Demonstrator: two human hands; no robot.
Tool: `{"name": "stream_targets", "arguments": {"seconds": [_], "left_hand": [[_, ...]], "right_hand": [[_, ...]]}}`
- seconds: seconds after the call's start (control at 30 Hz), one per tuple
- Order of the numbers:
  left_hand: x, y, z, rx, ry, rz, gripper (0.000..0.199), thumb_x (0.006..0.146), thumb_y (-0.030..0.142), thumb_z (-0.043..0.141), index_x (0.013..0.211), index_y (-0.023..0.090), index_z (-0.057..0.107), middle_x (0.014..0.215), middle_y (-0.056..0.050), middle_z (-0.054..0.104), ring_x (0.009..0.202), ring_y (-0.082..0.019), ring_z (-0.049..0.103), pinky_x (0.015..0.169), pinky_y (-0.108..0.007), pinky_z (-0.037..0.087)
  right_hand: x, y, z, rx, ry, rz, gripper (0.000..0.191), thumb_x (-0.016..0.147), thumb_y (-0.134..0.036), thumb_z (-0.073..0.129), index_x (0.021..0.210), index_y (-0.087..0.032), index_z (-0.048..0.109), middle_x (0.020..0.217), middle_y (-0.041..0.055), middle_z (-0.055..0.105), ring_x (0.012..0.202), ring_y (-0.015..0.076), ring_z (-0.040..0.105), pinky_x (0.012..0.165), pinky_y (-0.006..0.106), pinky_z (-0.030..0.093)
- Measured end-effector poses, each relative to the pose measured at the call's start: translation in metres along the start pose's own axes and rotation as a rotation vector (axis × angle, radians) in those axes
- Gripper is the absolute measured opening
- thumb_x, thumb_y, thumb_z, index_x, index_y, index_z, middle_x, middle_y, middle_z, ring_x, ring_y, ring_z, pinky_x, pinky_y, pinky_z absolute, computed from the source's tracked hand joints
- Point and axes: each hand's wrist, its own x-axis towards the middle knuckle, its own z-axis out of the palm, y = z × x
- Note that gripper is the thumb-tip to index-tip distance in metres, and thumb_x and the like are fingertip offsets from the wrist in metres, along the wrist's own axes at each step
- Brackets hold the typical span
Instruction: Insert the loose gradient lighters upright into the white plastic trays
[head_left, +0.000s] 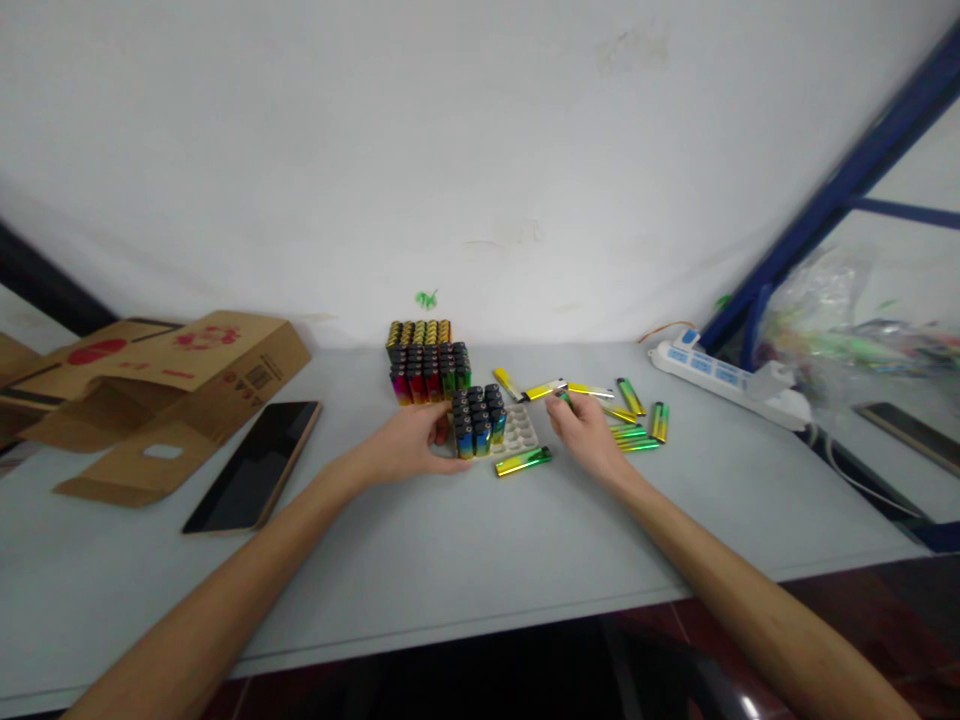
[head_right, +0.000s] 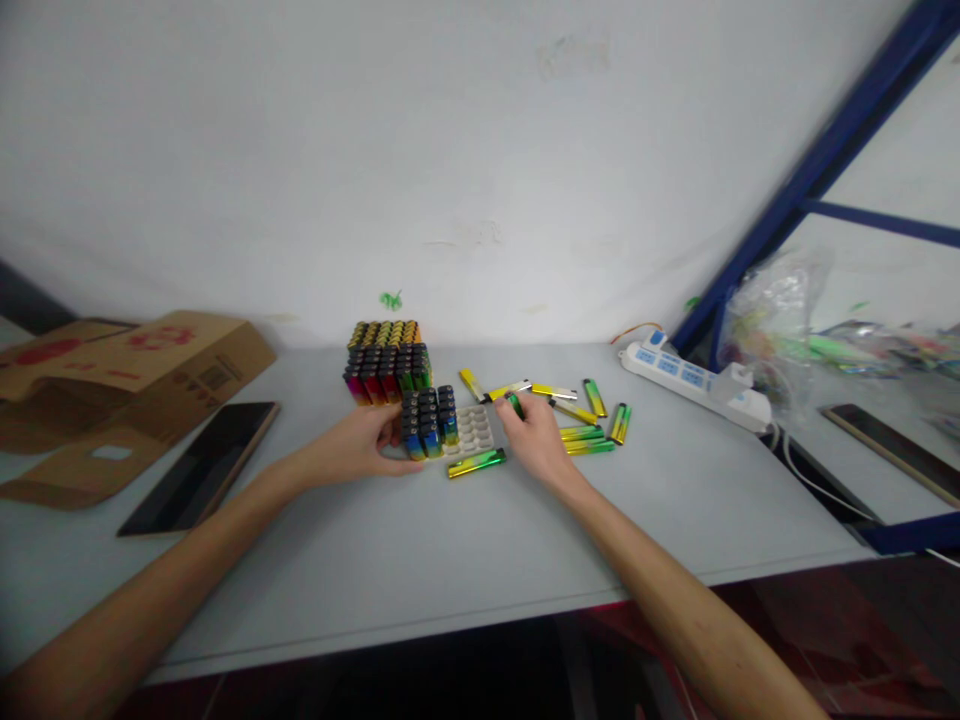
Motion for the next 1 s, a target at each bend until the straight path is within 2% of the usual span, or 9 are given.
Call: {"name": "stream_targets", "arguments": {"seconds": [0.17,0.4,0.53,0.77,0.93,1.0], "left_hand": [[-0.0003,0.0009,-0.0004,0.005,0.002,-0.013,0.051,0.074,0.063,0.084,0.093,0.022,0.061,0.085,-0.001,0.070,0.076,-0.023,0.067,0.065,-0.031,0.049],[0.0000,0.0004,0.0000,-0.005,-0.002,-0.003,0.050,0.075,0.063,0.084,0.094,0.022,0.062,0.086,-0.002,0.072,0.078,-0.024,0.069,0.067,-0.031,0.050],[0.0000,0.0003,0.0003,0.002,-0.006,-0.007,0.051,0.075,0.065,0.083,0.094,0.022,0.062,0.086,-0.003,0.071,0.078,-0.024,0.068,0.067,-0.031,0.050],[0.0006,0.0032,-0.0008,-0.018,-0.008,0.017,0.051,0.076,0.064,0.082,0.097,0.022,0.063,0.086,-0.002,0.070,0.077,-0.023,0.066,0.067,-0.031,0.049],[0.0000,0.0034,-0.0008,-0.017,-0.009,-0.003,0.049,0.076,0.061,0.083,0.096,0.022,0.062,0.087,-0.002,0.070,0.079,-0.022,0.067,0.068,-0.030,0.049],[0.0001,0.0025,-0.0003,-0.027,-0.010,0.001,0.050,0.076,0.061,0.084,0.097,0.021,0.062,0.087,-0.002,0.069,0.078,-0.022,0.066,0.067,-0.030,0.049]], "right_hand": [[-0.0017,-0.0014,-0.0001,-0.001,-0.008,-0.026,0.043,0.091,-0.060,0.054,0.064,-0.027,0.042,0.057,-0.0029,0.040,0.060,0.0162,0.038,0.055,0.030,0.026],[-0.0013,-0.0014,-0.0016,0.014,-0.018,-0.025,0.060,0.095,-0.078,0.052,0.066,-0.027,0.039,0.058,-0.0036,0.037,0.060,0.0152,0.034,0.055,0.031,0.025],[-0.0022,-0.0036,-0.0025,-0.013,-0.040,-0.058,0.058,0.096,-0.075,0.051,0.065,-0.028,0.038,0.058,-0.0034,0.037,0.060,0.0154,0.035,0.056,0.031,0.026],[-0.0032,-0.0028,-0.0034,-0.043,-0.040,-0.094,0.043,0.095,-0.057,0.050,0.065,-0.027,0.040,0.058,-0.0030,0.040,0.060,0.0160,0.038,0.058,0.032,0.028],[-0.0033,-0.0008,-0.0036,-0.049,-0.042,-0.102,0.049,0.099,-0.062,0.050,0.066,-0.027,0.039,0.061,-0.0031,0.040,0.061,0.0158,0.038,0.058,0.032,0.028],[-0.0030,0.0020,-0.0035,-0.027,-0.047,-0.111,0.051,0.104,-0.066,0.049,0.074,-0.026,0.045,0.065,-0.0036,0.042,0.063,0.0160,0.040,0.058,0.031,0.031]]}}
